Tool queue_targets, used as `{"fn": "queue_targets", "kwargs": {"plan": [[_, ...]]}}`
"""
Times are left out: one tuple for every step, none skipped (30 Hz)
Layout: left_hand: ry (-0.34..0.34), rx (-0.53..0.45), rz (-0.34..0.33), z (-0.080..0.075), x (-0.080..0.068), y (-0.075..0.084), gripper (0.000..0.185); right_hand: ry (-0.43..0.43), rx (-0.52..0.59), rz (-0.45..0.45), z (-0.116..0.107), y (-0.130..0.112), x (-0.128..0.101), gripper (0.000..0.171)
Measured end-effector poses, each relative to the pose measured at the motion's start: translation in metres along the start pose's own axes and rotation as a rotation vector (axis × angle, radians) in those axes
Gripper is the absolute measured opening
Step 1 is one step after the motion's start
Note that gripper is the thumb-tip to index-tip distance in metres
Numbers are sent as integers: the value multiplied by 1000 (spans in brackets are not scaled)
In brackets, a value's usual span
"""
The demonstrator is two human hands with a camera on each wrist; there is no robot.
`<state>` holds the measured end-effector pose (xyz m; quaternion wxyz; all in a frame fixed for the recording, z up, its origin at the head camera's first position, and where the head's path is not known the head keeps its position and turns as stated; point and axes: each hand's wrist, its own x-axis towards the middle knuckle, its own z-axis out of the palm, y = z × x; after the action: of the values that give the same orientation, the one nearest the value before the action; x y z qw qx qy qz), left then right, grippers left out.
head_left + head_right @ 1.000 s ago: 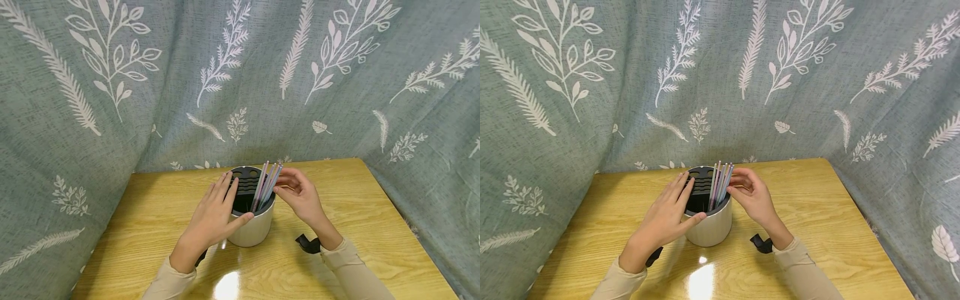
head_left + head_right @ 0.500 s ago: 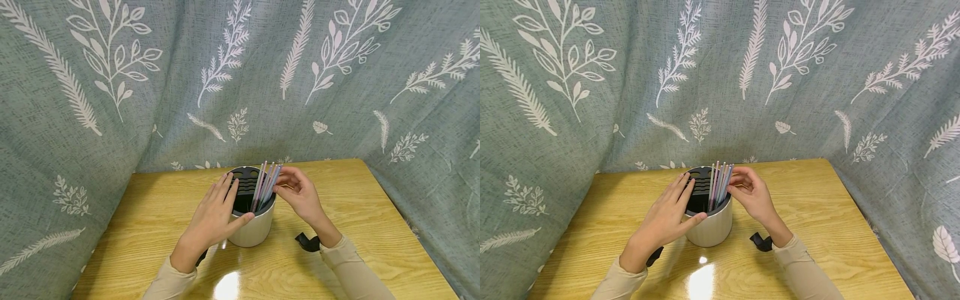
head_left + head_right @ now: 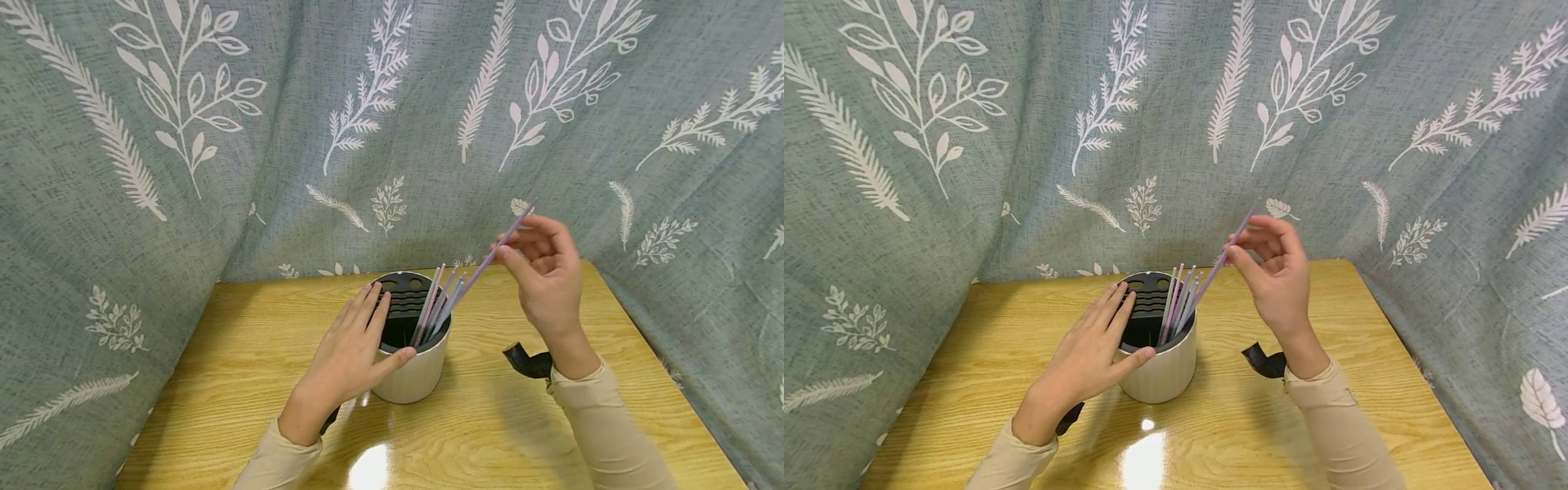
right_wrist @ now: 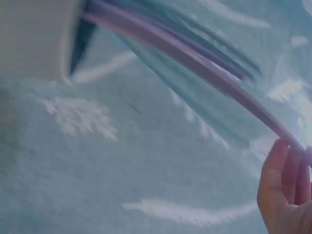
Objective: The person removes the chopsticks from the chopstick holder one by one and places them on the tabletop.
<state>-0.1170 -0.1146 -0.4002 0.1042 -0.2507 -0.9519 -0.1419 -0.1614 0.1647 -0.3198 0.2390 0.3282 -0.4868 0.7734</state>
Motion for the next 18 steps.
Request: {"fn": "queue_targets", "kwargs": {"plan": [[0,0,1,0,0,0,97,38,35,-10,-1,-4,4,40],[-1,-1,1,0,0,0,97,73,64,-14,-4,-8,7,39],[-2,-3,0,0,0,0,97,102,87,-13,-7,-10,10,40],[-4,-5,0,0,0,0,97,128,97,5,-12,-10,11,40],[-6,-7,-1,0,0,0,97,136,86,33,-18,-9,11,40],[-7,-8,-1,0,0,0,97,143,43,75,-25,-7,10,41],[-7,-9,-2,0,0,0,97,142,-27,129,-32,-2,7,41],[-7,-9,-2,0,0,0,97,126,-105,197,-40,5,3,42],[-7,-11,-2,0,0,0,97,101,-200,274,-49,14,-2,42],[-6,-9,0,0,1,0,97,65,-303,359,-57,24,-8,43],[-4,-8,0,0,1,0,97,24,-402,440,-65,36,-14,45],[-4,-7,1,0,1,0,97,-9,-490,521,-72,47,-21,46],[-5,-6,1,0,1,0,97,-49,-560,597,-79,59,-28,48],[-8,-7,0,0,1,0,97,-82,-606,664,-86,70,-35,50],[-10,-8,0,1,1,-1,97,-100,-642,728,-91,81,-42,51],[-12,-7,0,1,1,-1,97,-112,-660,783,-97,91,-48,51],[-12,-7,-1,1,1,-1,97,-120,-676,828,-102,100,-54,52],[-13,-8,-1,1,1,-1,97,-129,-693,866,-106,109,-60,52]]}}
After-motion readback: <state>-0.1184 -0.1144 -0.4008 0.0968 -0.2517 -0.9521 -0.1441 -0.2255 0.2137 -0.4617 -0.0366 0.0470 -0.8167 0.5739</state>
